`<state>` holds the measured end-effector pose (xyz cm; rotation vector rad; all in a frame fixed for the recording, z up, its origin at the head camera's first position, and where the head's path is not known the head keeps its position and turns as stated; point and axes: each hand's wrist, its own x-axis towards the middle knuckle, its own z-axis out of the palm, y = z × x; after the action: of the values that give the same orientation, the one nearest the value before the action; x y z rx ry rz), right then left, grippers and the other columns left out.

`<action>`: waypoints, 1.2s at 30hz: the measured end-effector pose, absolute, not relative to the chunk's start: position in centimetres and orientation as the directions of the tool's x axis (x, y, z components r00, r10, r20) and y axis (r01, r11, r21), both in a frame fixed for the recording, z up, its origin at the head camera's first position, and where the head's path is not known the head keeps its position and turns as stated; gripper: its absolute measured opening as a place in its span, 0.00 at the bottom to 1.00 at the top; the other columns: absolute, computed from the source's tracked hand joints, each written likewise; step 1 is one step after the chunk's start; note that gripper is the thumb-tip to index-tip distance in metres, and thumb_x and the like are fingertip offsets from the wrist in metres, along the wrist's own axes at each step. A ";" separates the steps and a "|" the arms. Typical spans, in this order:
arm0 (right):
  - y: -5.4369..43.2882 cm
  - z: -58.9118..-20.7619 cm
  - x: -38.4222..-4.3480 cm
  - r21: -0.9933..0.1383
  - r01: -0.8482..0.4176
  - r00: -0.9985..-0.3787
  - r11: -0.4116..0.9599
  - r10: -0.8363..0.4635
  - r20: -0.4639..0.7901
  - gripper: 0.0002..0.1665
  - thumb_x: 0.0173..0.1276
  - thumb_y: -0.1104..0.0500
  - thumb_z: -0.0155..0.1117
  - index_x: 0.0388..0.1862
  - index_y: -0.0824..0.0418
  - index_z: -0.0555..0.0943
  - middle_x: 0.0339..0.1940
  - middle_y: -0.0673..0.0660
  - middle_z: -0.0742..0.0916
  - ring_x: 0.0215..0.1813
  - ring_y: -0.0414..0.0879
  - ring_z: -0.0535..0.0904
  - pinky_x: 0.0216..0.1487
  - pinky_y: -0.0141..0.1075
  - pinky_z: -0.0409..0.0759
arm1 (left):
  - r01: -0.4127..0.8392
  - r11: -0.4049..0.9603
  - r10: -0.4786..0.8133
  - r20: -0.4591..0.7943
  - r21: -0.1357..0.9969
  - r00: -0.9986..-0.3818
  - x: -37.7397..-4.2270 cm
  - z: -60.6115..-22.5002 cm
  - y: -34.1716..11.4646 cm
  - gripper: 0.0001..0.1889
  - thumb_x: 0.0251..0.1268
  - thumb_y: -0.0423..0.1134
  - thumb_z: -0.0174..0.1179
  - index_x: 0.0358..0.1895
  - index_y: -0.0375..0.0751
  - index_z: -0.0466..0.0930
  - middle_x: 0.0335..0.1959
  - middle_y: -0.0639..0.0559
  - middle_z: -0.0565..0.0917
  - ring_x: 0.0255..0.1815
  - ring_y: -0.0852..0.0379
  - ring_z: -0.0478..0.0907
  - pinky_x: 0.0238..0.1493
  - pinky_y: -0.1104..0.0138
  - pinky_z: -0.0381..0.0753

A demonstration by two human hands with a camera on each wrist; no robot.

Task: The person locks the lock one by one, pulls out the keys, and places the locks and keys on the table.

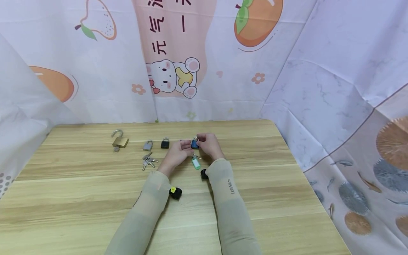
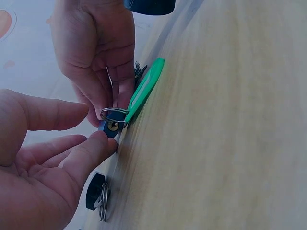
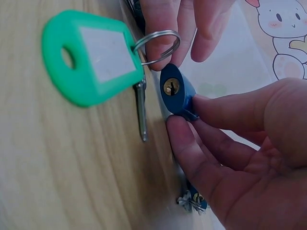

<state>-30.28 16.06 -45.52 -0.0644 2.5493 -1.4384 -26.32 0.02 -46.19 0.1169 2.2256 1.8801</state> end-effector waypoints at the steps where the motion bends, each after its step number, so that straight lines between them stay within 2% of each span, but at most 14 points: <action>1: 16.1 -45.5 -30.3 -0.846 0.062 -0.977 0.529 -0.143 -0.161 0.23 0.76 0.68 0.59 0.69 0.68 0.75 0.63 0.65 0.83 0.61 0.54 0.81 0.60 0.42 0.81 | -0.084 0.181 0.204 -0.121 0.980 -0.971 -26.3 -46.2 0.0 0.26 0.67 0.27 0.62 0.68 0.26 0.71 0.62 0.35 0.80 0.63 0.45 0.79 0.63 0.61 0.78; 9: 16.1 -45.5 -30.2 -0.823 0.036 -0.979 0.567 -0.143 -0.142 0.24 0.76 0.68 0.60 0.69 0.68 0.75 0.64 0.65 0.82 0.63 0.55 0.79 0.62 0.43 0.79 | -0.094 0.176 0.206 -0.130 0.980 -0.970 -26.4 -46.4 0.0 0.26 0.67 0.27 0.62 0.68 0.26 0.71 0.62 0.36 0.80 0.62 0.45 0.79 0.63 0.60 0.78; 13: 16.1 -45.5 -30.1 -0.818 0.036 -0.982 0.575 -0.131 -0.135 0.24 0.76 0.67 0.60 0.70 0.67 0.75 0.63 0.65 0.82 0.62 0.56 0.80 0.59 0.43 0.81 | -0.102 0.172 0.210 -0.138 0.980 -0.968 -26.5 -46.2 -0.2 0.27 0.67 0.28 0.62 0.69 0.27 0.70 0.62 0.36 0.80 0.62 0.45 0.79 0.64 0.60 0.77; 18: 16.0 -44.9 -29.9 -0.837 -0.006 -0.993 0.546 -0.100 -0.058 0.22 0.77 0.60 0.60 0.68 0.62 0.78 0.63 0.60 0.83 0.62 0.54 0.80 0.60 0.46 0.80 | -0.002 0.213 0.253 -0.057 0.977 -0.966 -26.7 -45.6 -1.8 0.25 0.71 0.32 0.61 0.69 0.30 0.72 0.62 0.37 0.80 0.61 0.45 0.79 0.62 0.58 0.79; 22: 15.8 -44.3 -29.8 -0.853 -0.057 -0.991 0.519 -0.131 -0.014 0.22 0.79 0.54 0.59 0.67 0.60 0.79 0.61 0.56 0.84 0.60 0.52 0.80 0.61 0.46 0.79 | 0.092 0.256 0.293 0.014 0.962 -0.956 -27.0 -44.7 -4.6 0.23 0.74 0.35 0.60 0.68 0.31 0.74 0.60 0.37 0.81 0.58 0.44 0.80 0.60 0.55 0.80; 26: 15.0 -43.9 -29.6 -0.893 -0.075 -0.985 0.444 -0.175 -0.004 0.22 0.79 0.54 0.58 0.67 0.61 0.79 0.59 0.57 0.85 0.59 0.54 0.82 0.60 0.45 0.80 | 0.101 0.294 0.266 0.020 0.950 -0.964 -27.3 -43.8 -8.3 0.22 0.76 0.38 0.59 0.68 0.34 0.74 0.60 0.38 0.81 0.56 0.42 0.80 0.58 0.53 0.81; 30: 13.5 -43.6 -29.2 -0.932 -0.084 -0.978 0.353 -0.210 0.008 0.22 0.79 0.56 0.59 0.67 0.62 0.78 0.60 0.59 0.84 0.59 0.55 0.82 0.58 0.41 0.82 | 0.101 0.344 0.212 0.027 0.933 -0.977 -27.3 -42.9 -12.3 0.21 0.76 0.38 0.58 0.68 0.36 0.74 0.59 0.38 0.81 0.55 0.40 0.80 0.56 0.54 0.81; 34: 10.8 -43.4 -28.8 -0.980 -0.071 -0.964 0.184 -0.266 0.020 0.23 0.78 0.60 0.60 0.68 0.67 0.76 0.64 0.66 0.82 0.63 0.60 0.78 0.60 0.41 0.81 | 0.110 0.350 0.173 0.051 0.930 -0.984 -27.5 -42.5 -16.0 0.21 0.77 0.35 0.57 0.68 0.32 0.73 0.58 0.32 0.80 0.53 0.38 0.81 0.54 0.59 0.83; 36: 9.1 -43.2 -28.5 -0.997 -0.036 -0.956 0.075 -0.295 0.013 0.24 0.78 0.62 0.60 0.68 0.69 0.74 0.65 0.68 0.80 0.65 0.61 0.77 0.63 0.43 0.79 | 0.109 0.335 0.145 0.063 0.936 -0.987 -27.6 -42.6 -17.5 0.21 0.76 0.35 0.57 0.67 0.29 0.73 0.57 0.29 0.80 0.50 0.41 0.82 0.52 0.61 0.84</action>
<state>-28.50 9.12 -43.19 -0.3371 2.1526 -1.9867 -27.59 -17.51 -42.62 0.2415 2.5404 1.7775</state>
